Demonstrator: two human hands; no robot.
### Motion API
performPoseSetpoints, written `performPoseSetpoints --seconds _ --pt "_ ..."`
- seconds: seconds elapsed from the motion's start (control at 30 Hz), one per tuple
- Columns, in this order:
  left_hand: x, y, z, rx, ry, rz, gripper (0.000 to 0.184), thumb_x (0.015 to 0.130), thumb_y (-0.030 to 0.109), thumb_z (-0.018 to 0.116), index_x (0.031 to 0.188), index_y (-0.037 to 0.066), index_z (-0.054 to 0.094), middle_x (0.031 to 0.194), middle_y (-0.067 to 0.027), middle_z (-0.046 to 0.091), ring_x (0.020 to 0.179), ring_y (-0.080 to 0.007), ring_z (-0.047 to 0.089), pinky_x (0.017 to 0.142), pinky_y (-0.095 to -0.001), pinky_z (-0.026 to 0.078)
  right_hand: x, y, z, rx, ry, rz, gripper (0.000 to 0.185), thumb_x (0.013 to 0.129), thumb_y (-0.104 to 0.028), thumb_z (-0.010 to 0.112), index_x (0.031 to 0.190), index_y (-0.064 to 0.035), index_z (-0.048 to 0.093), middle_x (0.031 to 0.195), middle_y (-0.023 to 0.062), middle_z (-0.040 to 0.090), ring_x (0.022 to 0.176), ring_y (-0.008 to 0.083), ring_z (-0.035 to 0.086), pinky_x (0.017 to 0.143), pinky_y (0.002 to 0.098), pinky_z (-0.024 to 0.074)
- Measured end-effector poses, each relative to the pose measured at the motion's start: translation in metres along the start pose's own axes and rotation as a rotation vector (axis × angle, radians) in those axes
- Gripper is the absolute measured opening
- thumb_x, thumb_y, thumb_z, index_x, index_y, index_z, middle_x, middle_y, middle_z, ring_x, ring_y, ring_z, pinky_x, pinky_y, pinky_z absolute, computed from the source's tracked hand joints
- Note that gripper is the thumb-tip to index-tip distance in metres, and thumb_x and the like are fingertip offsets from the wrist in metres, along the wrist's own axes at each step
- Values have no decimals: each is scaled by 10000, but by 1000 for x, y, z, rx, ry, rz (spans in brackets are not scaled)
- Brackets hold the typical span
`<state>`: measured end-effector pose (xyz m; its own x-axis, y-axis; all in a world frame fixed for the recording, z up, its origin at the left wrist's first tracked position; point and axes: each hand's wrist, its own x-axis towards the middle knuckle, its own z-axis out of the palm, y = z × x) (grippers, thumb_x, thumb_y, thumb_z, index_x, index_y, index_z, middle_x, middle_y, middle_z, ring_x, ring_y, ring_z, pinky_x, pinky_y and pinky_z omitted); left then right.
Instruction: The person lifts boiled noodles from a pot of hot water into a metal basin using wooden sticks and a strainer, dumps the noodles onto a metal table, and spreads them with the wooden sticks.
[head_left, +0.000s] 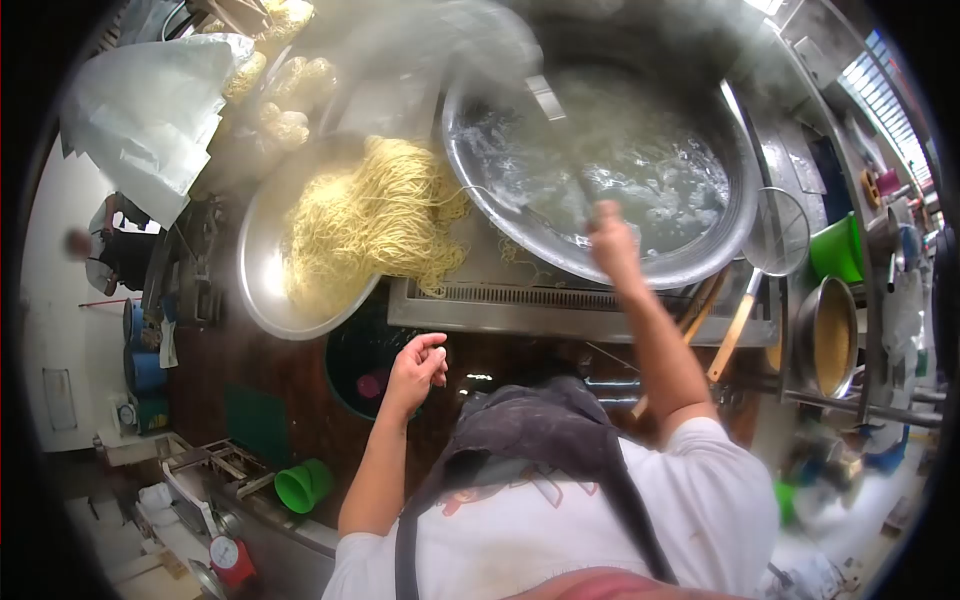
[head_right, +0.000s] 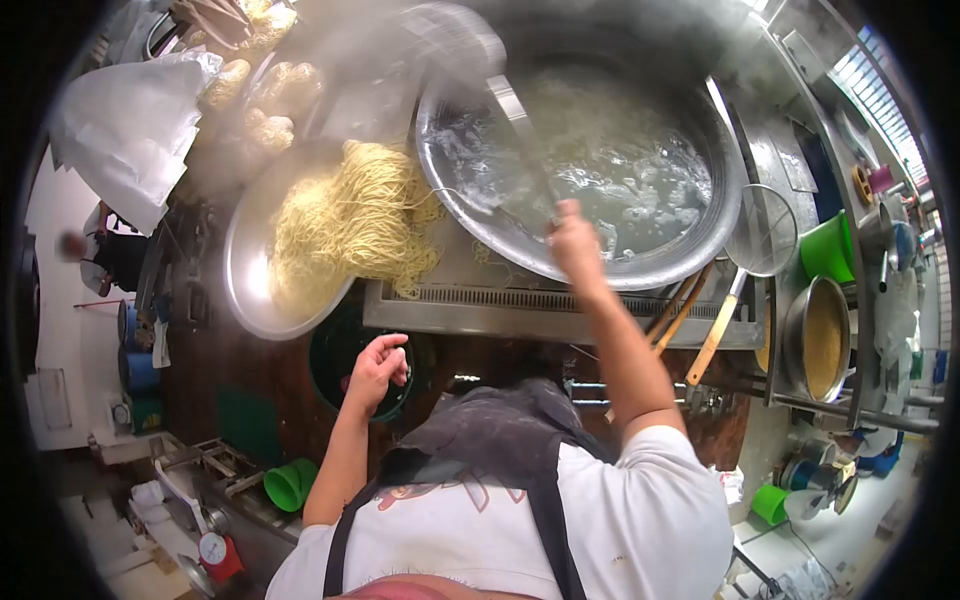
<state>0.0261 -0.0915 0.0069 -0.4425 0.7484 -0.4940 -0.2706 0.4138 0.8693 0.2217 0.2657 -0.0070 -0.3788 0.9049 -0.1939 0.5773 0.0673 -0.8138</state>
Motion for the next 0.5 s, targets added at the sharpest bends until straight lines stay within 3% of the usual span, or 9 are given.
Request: performPoseSetpoints --seconds 0.07,0.13,0.2,0.23,0.27,0.3,0.37,0.47,0.5 --pt "-6 -13 1 11 23 -43 294 983 127 600 1246 -2 575 774 -30 623 631 -91 589 589 -236 502 30 20 -66 -302 194 -63 268 1038 -269 453 1134 -38 549 852 226 699 814 403 696 714 486 553" --pt "-5 -15 8 13 36 -79 284 982 125 595 1238 3 583 777 -29 622 632 -89 589 593 -236 503 99 99 -116 -601 350 -110 390 975 -255 550 1251 15 495 902 297 688 852 481 676 749 546 546" --pt "-5 -14 15 24 46 -104 277 981 122 591 1233 7 588 781 -27 622 635 -87 589 597 -236 504 147 135 -168 -678 357 -21 351 953 -188 519 1212 47 487 976 330 677 947 497 665 828 545 540" --pt "-4 -11 18 24 47 -104 277 981 122 590 1234 9 588 784 -26 621 637 -86 588 599 -236 504 162 136 -187 -581 346 150 323 944 -148 489 1202 48 489 1072 331 669 1050 466 656 906 521 528" --pt "-2 -7 21 26 49 -104 278 981 123 590 1235 12 588 787 -25 621 639 -85 586 601 -236 504 189 159 -201 -721 335 223 349 949 -156 467 1235 40 503 1161 309 658 1125 432 641 971 502 507" --pt "-1 -5 23 30 50 -107 278 981 123 589 1236 14 588 790 -24 620 640 -83 585 602 -236 504 200 172 -211 -748 326 263 362 941 -151 451 1216 73 527 1146 310 660 1121 440 637 981 506 500" --pt "2 -2 26 43 47 -108 279 979 122 590 1238 18 589 795 -22 619 645 -79 582 604 -235 504 210 200 -215 -771 329 289 345 925 -109 462 1210 60 558 1155 307 658 1105 449 642 928 507 532" --pt "1 -3 25 35 38 -106 286 973 128 607 1237 18 593 797 -14 615 659 -73 571 608 -229 489 206 231 -190 -737 127 259 339 906 -101 458 1168 52 609 1136 295 673 1049 419 683 857 510 570" --pt "-2 -6 22 23 46 -98 290 970 131 615 1237 17 594 796 -11 613 665 -70 567 610 -226 482 178 199 -176 -603 48 317 290 873 -55 463 1055 92 634 933 287 707 815 395 734 628 495 599"
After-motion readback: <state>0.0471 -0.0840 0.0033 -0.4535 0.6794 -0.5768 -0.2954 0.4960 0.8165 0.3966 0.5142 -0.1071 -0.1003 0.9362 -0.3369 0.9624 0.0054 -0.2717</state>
